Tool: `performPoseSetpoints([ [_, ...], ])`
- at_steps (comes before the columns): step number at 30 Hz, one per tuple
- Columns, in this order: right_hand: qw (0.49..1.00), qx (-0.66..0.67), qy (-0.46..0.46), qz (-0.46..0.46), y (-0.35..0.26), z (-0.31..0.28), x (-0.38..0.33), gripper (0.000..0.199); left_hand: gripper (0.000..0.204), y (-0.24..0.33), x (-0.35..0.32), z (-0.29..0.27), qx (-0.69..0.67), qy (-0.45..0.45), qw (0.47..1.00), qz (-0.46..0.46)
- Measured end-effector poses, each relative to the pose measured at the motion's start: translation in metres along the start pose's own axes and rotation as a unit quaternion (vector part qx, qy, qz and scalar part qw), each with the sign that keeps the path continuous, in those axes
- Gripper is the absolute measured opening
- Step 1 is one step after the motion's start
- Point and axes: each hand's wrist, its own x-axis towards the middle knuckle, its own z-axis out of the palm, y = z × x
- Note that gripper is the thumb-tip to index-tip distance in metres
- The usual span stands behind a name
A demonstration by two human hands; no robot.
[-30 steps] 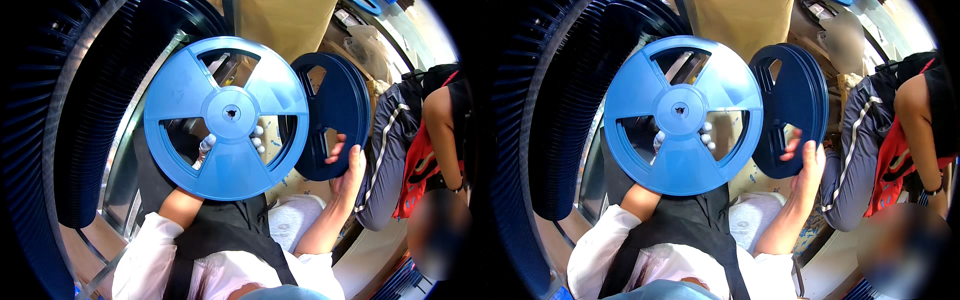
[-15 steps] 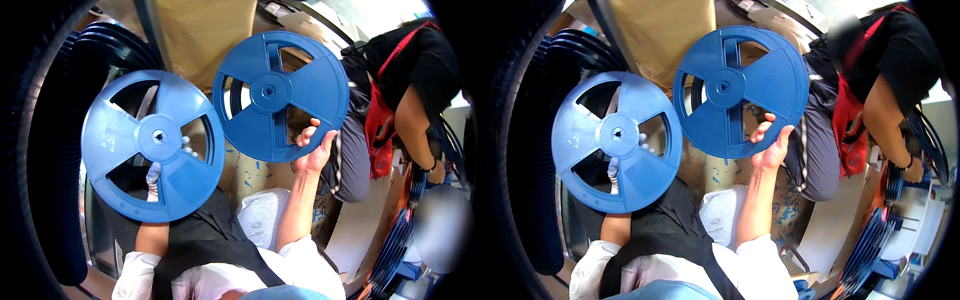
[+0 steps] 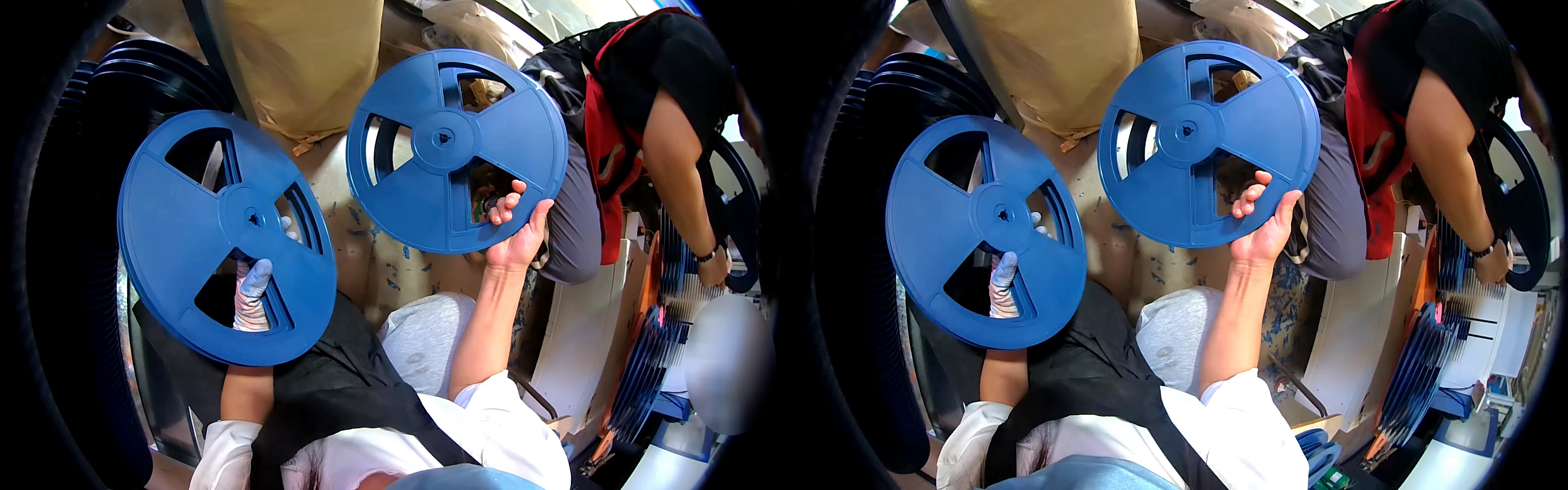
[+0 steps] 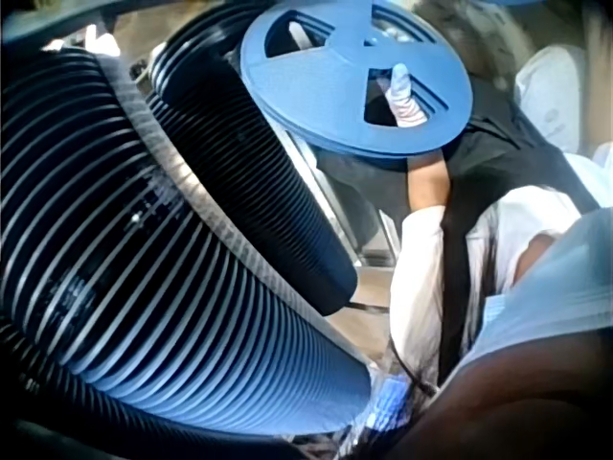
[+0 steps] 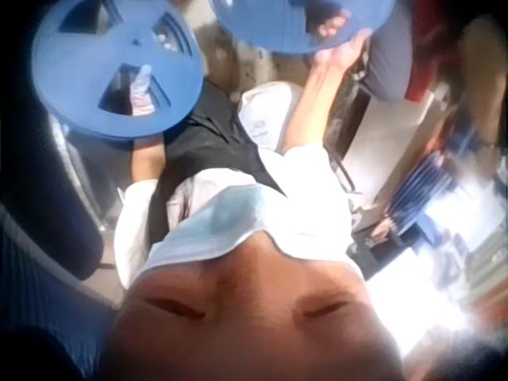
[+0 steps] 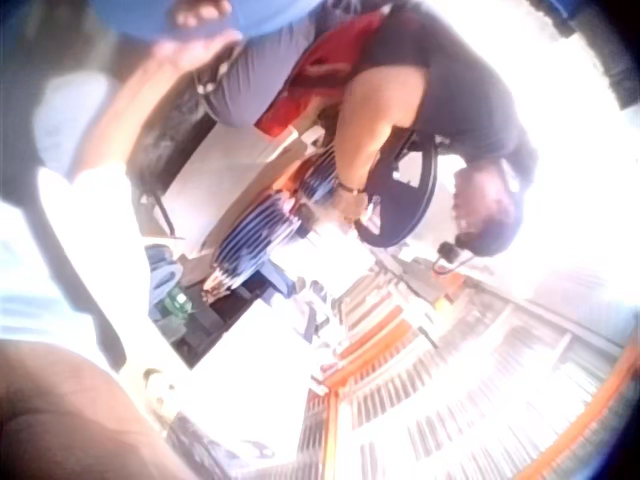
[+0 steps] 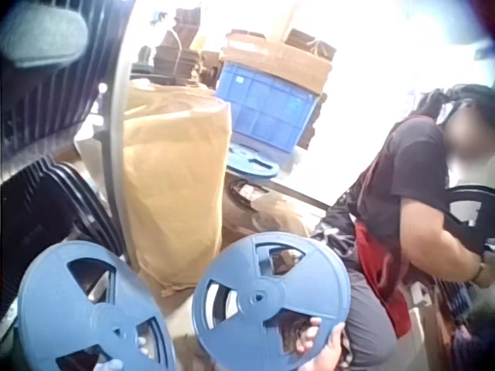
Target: The person picks up blue plastic spools from a table and stacks them onto a metal rack. They handle the spools in batches, separating them and placing them into the rack's slots. The task involves repetitive lifting and stacking motions.
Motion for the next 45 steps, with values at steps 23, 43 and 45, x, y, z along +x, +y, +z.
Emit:
performPoseSetpoints([
  [23,0.995,-0.087,0.040,0.023,-0.019,0.044,-0.031,0.060,0.039,-0.030,0.004,0.037,0.172,0.101,0.980,0.000],
  [43,0.952,-0.282,-0.115,-0.019,0.020,0.094,-0.075,0.059,0.060,-0.038,0.013,0.033,-0.007,-0.035,0.996,-0.079],
  [45,0.968,-0.245,-0.038,-0.046,0.016,0.078,-0.058,0.060,0.071,-0.034,0.019,0.023,-0.090,-0.078,0.982,-0.146],
])
